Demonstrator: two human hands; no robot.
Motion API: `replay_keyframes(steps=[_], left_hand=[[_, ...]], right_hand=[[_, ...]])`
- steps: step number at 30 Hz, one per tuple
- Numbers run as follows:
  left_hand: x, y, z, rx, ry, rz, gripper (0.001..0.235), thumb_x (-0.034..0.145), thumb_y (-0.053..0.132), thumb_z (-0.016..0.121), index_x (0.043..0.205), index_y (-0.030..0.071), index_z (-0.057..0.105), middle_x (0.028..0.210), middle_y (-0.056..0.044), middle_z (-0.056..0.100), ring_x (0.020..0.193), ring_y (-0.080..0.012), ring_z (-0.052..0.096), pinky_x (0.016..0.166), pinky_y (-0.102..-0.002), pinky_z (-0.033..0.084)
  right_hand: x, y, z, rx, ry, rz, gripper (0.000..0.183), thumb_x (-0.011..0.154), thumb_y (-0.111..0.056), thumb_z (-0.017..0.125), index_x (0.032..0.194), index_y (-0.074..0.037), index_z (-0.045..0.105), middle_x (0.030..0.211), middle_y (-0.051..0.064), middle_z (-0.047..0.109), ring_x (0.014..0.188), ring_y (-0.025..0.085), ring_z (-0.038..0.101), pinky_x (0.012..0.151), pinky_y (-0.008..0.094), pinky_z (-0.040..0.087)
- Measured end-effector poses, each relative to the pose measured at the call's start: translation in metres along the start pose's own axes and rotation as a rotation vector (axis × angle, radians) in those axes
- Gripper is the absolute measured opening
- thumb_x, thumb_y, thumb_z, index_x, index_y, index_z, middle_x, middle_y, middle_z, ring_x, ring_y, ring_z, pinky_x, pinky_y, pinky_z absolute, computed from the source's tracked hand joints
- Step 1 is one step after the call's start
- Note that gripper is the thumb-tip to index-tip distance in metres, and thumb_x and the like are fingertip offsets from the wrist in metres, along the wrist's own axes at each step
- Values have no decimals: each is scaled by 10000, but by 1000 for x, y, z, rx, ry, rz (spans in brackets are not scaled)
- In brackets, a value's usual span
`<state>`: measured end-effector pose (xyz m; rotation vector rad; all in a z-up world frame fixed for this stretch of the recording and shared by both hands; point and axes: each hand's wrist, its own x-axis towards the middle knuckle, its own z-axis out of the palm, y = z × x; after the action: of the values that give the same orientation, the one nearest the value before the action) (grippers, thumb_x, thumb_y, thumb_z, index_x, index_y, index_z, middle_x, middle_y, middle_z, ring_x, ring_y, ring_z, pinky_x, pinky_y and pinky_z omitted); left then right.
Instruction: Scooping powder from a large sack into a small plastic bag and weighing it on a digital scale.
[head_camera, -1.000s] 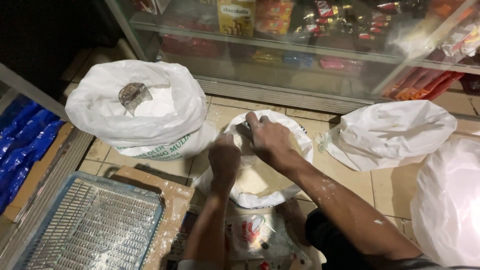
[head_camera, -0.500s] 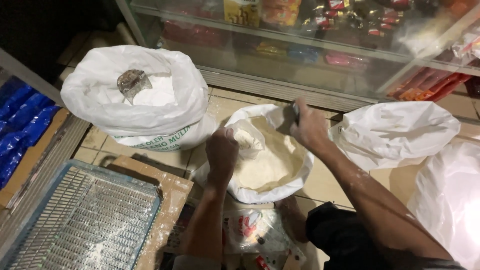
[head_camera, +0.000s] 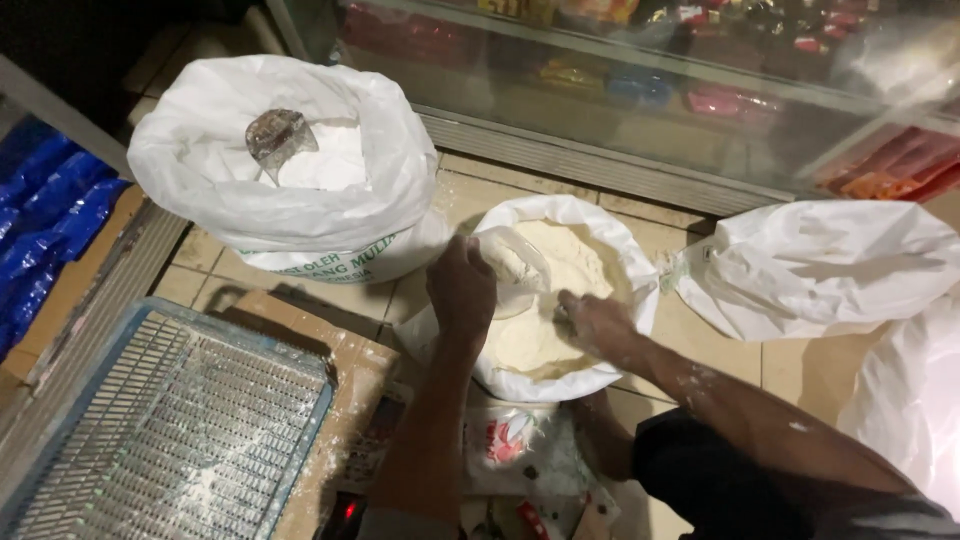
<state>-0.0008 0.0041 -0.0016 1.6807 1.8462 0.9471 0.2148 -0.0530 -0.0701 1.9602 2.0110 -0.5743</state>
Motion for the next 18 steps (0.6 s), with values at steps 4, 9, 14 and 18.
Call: replay_keyframes(steps=[4, 9, 14, 18], left_hand=[[0, 11, -6, -40, 131, 26, 189, 1022, 162, 538, 893, 85, 651, 719, -162, 710, 786, -390, 765, 688, -511, 615], [3, 5, -4, -103, 179, -7, 197, 1026, 140, 527, 888, 55, 639, 694, -184, 687, 769, -420, 754, 656, -535, 599], [2, 4, -1, -150, 232, -61, 220, 1025, 165, 525, 859, 80, 641, 685, -146, 682, 759, -397, 755, 664, -511, 604], [4, 2, 4, -118, 237, -50, 222, 1017, 191, 537, 858, 84, 649, 682, -168, 680, 756, -419, 745, 647, -544, 592]], right_hand=[[-13, -5, -10, 75, 78, -119, 350, 912, -331, 446, 1261, -313, 470, 1073, 157, 713, 923, 419, 759, 852, 574, 587], [15, 15, 1, -222, 359, -159, 331, 905, -183, 554, 1219, -259, 480, 1005, 85, 615, 764, 356, 757, 719, 527, 622], [33, -8, 38, -268, 296, -401, 269, 967, -303, 590, 1228, -260, 538, 965, 101, 583, 734, 382, 740, 586, 510, 615], [26, -16, 30, -260, 315, -446, 370, 959, -256, 564, 1327, -261, 522, 972, 110, 594, 754, 382, 750, 611, 524, 619]])
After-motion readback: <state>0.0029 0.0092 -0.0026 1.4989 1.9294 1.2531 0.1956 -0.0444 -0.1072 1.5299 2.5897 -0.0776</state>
